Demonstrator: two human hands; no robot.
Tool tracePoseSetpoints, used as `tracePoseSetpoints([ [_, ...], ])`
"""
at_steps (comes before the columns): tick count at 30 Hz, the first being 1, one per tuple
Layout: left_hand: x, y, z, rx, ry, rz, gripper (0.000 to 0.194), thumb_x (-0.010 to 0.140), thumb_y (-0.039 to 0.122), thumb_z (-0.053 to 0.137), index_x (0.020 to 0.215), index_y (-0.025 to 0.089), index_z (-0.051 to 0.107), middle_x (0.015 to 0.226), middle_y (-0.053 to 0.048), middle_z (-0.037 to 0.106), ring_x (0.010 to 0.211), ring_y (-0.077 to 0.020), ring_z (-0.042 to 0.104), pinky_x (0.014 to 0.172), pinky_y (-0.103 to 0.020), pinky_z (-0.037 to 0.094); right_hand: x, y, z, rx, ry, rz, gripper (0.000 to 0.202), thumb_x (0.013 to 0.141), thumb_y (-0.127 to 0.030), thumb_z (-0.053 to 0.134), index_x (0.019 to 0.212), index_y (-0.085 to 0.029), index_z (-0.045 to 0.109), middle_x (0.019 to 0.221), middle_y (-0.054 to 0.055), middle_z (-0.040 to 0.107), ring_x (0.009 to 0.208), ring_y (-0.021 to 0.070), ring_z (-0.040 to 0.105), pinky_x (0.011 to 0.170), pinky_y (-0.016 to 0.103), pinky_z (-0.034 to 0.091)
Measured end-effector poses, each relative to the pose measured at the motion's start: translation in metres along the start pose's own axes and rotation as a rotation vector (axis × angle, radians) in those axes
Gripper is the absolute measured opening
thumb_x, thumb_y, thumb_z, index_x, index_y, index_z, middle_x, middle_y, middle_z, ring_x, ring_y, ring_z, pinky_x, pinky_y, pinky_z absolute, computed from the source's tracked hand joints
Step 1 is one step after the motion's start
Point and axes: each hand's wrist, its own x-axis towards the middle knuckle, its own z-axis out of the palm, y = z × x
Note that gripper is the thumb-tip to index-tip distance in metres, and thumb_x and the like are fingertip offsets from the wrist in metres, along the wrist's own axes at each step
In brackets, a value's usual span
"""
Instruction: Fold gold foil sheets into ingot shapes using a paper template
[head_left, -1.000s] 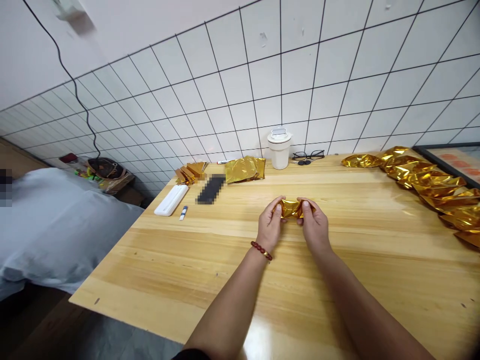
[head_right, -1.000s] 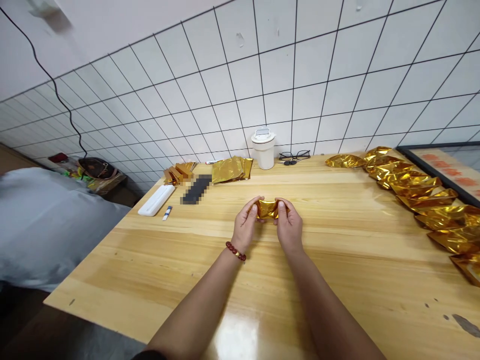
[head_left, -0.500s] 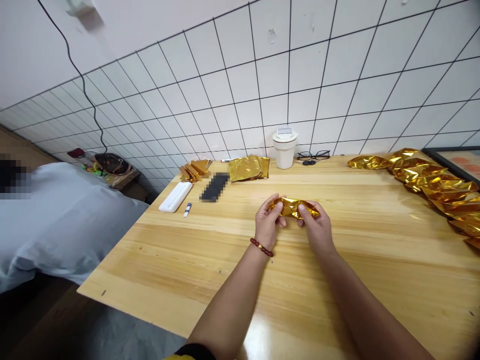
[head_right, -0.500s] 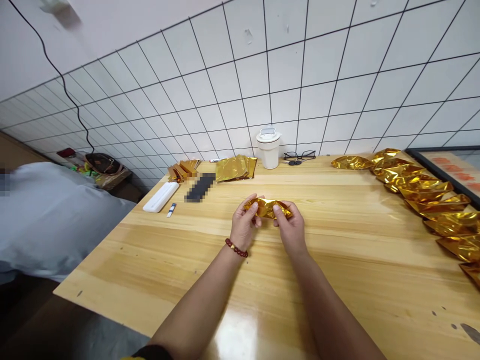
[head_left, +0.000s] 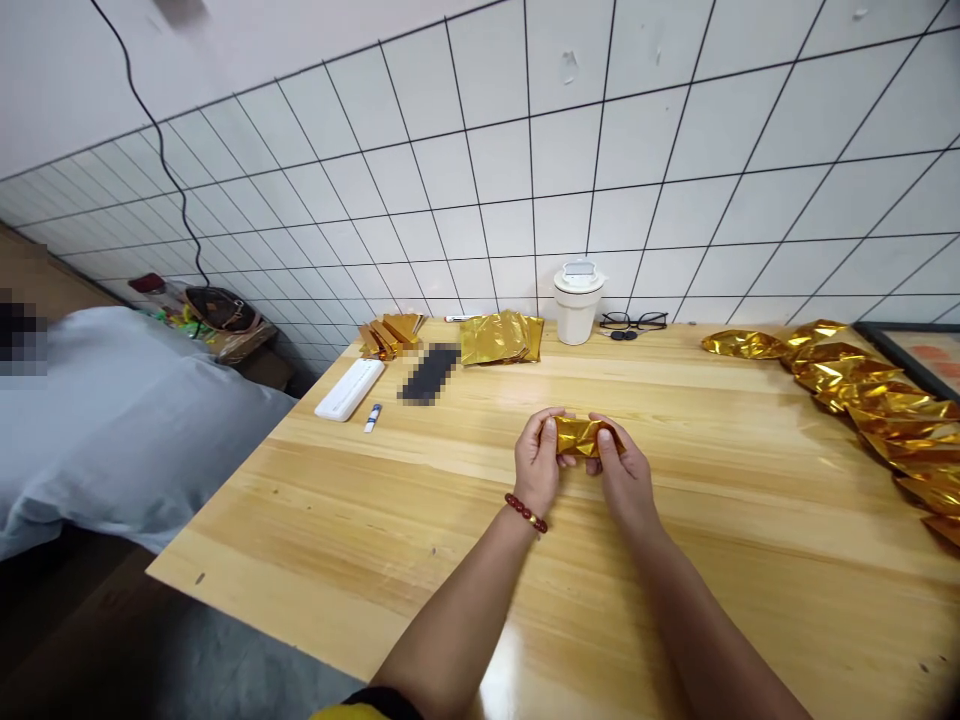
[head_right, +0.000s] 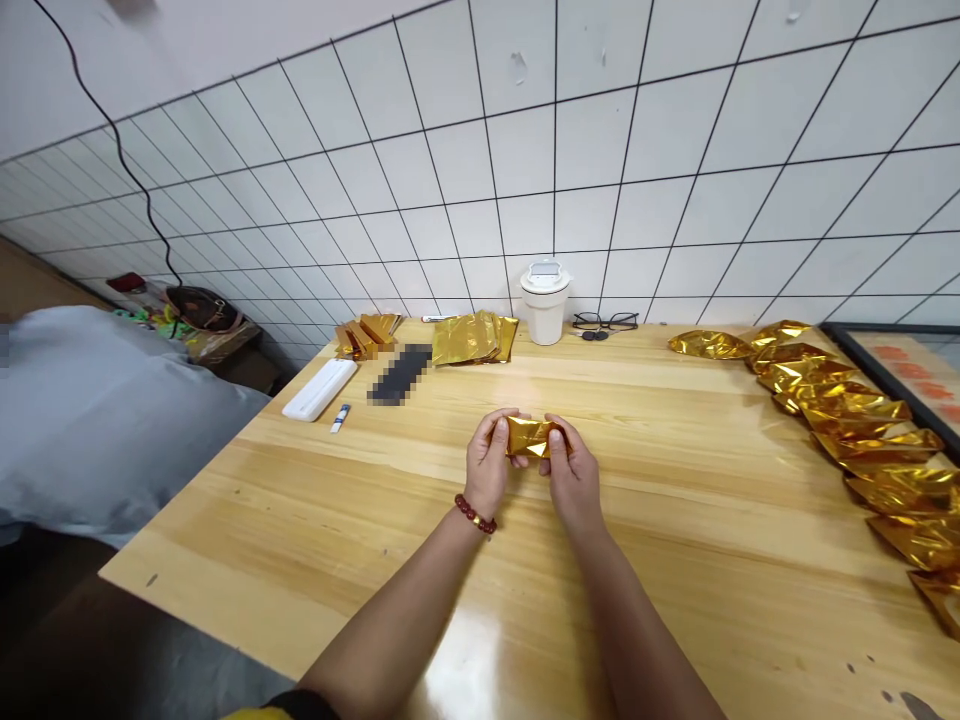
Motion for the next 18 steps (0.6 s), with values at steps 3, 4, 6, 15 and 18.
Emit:
tracePoseSetpoints([
  [3, 0.0018, 0.0002, 0.0, 0.009, 0.017, -0.032, 0.043, 0.083, 0.057, 0.057, 0.101, 0.018, 0.065, 0.087, -0.005, 0.067, 0.049, -0.0072, 0.055, 0.043, -0.019, 0.046, -0.0028, -0.0016, 0.0001, -0.03, -0.01, -0.022, 0.04, 0.09, -0.05, 0.051, 0.115, -0.02, 0.061, 0.069, -0.001, 0.057, 0.055, 0.0135, 0.051, 0.053, 0.028, 0.042],
  [4, 0.0027, 0.0003, -0.0002, 0.006, 0.031, -0.037, 0.044, 0.082, 0.057, 0.058, 0.1, 0.018, 0.065, 0.083, -0.004, 0.066, 0.049, -0.0075, 0.055, 0.042, -0.019, 0.046, -0.0036, -0.0024, 0.0003, -0.034, -0.017, -0.031, 0.039, 0.09, -0.05, 0.052, 0.115, -0.02, 0.061, 0.067, -0.001, 0.056, 0.055, 0.0136, 0.05, 0.053, 0.028, 0.042],
  [6, 0.0046, 0.0006, -0.0009, -0.014, 0.065, -0.042, 0.045, 0.08, 0.058, 0.061, 0.099, 0.018, 0.065, 0.079, -0.003, 0.063, 0.051, -0.0078, 0.054, 0.042, -0.019, 0.046, -0.005, -0.0041, 0.0007, -0.037, -0.034, -0.045, 0.037, 0.091, -0.048, 0.052, 0.114, -0.02, 0.061, 0.065, -0.002, 0.055, 0.055, 0.0136, 0.05, 0.054, 0.028, 0.042],
  [15, 0.0047, 0.0017, -0.0005, -0.058, 0.036, -0.079, 0.042, 0.08, 0.056, 0.062, 0.099, 0.018, 0.066, 0.081, -0.002, 0.06, 0.058, -0.0091, 0.054, 0.044, -0.019, 0.046, -0.0074, -0.009, -0.001, 0.012, -0.076, -0.048, 0.034, 0.092, -0.046, 0.052, 0.115, -0.023, 0.061, 0.07, -0.001, 0.055, 0.058, 0.0145, 0.05, 0.057, 0.029, 0.043],
  [18, 0.0056, 0.002, -0.0003, -0.049, 0.076, -0.069, 0.044, 0.079, 0.058, 0.062, 0.098, 0.018, 0.066, 0.077, -0.001, 0.059, 0.056, -0.0086, 0.051, 0.044, -0.019, 0.044, -0.0088, -0.0091, -0.0009, 0.013, -0.082, -0.065, 0.034, 0.092, -0.046, 0.052, 0.115, -0.023, 0.061, 0.07, -0.001, 0.056, 0.058, 0.0149, 0.05, 0.057, 0.03, 0.043],
])
